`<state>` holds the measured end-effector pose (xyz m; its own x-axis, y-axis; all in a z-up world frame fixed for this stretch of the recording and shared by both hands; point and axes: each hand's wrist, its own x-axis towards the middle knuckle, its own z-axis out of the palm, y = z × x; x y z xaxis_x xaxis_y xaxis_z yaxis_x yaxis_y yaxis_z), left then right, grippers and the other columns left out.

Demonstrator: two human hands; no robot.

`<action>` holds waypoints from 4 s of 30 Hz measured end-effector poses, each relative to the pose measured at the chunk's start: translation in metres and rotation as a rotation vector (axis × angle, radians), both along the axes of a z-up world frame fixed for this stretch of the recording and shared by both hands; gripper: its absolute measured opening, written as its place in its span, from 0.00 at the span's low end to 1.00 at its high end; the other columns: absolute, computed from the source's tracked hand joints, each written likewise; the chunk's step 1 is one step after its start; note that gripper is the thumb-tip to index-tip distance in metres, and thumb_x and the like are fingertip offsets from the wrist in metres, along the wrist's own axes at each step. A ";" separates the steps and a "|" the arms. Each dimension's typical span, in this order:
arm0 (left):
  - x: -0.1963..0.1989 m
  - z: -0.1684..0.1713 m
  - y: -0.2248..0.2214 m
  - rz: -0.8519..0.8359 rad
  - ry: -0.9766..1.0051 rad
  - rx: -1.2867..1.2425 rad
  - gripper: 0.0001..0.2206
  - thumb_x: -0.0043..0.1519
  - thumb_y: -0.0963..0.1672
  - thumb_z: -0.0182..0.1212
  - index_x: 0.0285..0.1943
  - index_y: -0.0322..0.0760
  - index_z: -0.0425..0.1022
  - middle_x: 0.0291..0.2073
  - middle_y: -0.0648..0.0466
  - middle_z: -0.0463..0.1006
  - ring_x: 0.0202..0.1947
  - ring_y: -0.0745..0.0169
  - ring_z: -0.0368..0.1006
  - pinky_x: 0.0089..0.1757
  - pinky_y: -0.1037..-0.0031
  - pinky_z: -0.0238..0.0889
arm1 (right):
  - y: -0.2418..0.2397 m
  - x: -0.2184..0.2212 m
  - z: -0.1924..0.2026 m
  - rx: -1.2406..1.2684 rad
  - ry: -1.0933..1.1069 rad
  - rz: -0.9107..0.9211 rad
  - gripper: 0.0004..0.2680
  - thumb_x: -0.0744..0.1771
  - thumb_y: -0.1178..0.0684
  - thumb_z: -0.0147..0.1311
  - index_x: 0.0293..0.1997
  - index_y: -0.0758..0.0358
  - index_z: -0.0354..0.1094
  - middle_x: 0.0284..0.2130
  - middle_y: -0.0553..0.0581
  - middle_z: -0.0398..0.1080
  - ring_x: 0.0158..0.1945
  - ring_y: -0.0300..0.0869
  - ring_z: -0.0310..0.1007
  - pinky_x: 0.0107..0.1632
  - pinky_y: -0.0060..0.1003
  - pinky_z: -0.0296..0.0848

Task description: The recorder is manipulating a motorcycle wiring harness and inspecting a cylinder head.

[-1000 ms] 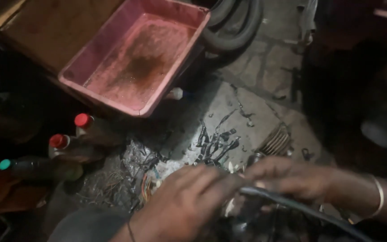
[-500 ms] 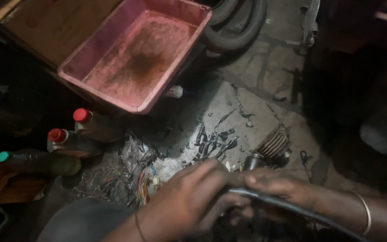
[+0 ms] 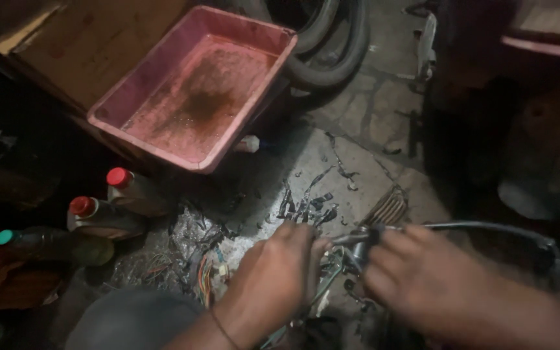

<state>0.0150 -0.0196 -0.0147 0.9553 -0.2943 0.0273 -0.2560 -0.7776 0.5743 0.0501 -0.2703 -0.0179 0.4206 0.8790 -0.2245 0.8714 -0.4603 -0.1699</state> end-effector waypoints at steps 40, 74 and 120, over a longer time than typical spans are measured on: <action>-0.003 -0.018 0.023 -0.550 -0.299 -0.005 0.08 0.56 0.40 0.63 0.40 0.36 0.68 0.39 0.50 0.74 0.38 0.54 0.78 0.31 0.66 0.73 | -0.029 0.057 -0.007 0.286 0.589 -0.172 0.09 0.68 0.45 0.58 0.50 0.53 0.77 0.44 0.49 0.78 0.50 0.40 0.76 0.50 0.40 0.77; -0.014 0.014 0.008 -0.281 0.141 -0.650 0.10 0.67 0.43 0.53 0.48 0.29 0.77 0.29 0.50 0.77 0.28 0.63 0.77 0.29 0.71 0.70 | -0.038 -0.012 -0.025 0.337 -0.397 -0.016 0.15 0.70 0.47 0.51 0.64 0.57 0.70 0.38 0.47 0.75 0.37 0.34 0.77 0.38 0.32 0.75; -0.015 0.031 0.016 -0.044 0.311 -0.473 0.15 0.69 0.48 0.51 0.56 0.40 0.78 0.37 0.54 0.83 0.33 0.68 0.83 0.36 0.74 0.79 | -0.013 0.015 0.057 -0.077 0.524 -0.491 0.18 0.68 0.37 0.44 0.64 0.39 0.71 0.38 0.42 0.76 0.47 0.34 0.73 0.53 0.38 0.74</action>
<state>0.0001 -0.0033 0.0166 0.9267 -0.3579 -0.1150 -0.0453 -0.4100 0.9110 0.0653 -0.2836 0.0394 0.5826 0.5900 -0.5590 0.3739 -0.8052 -0.4603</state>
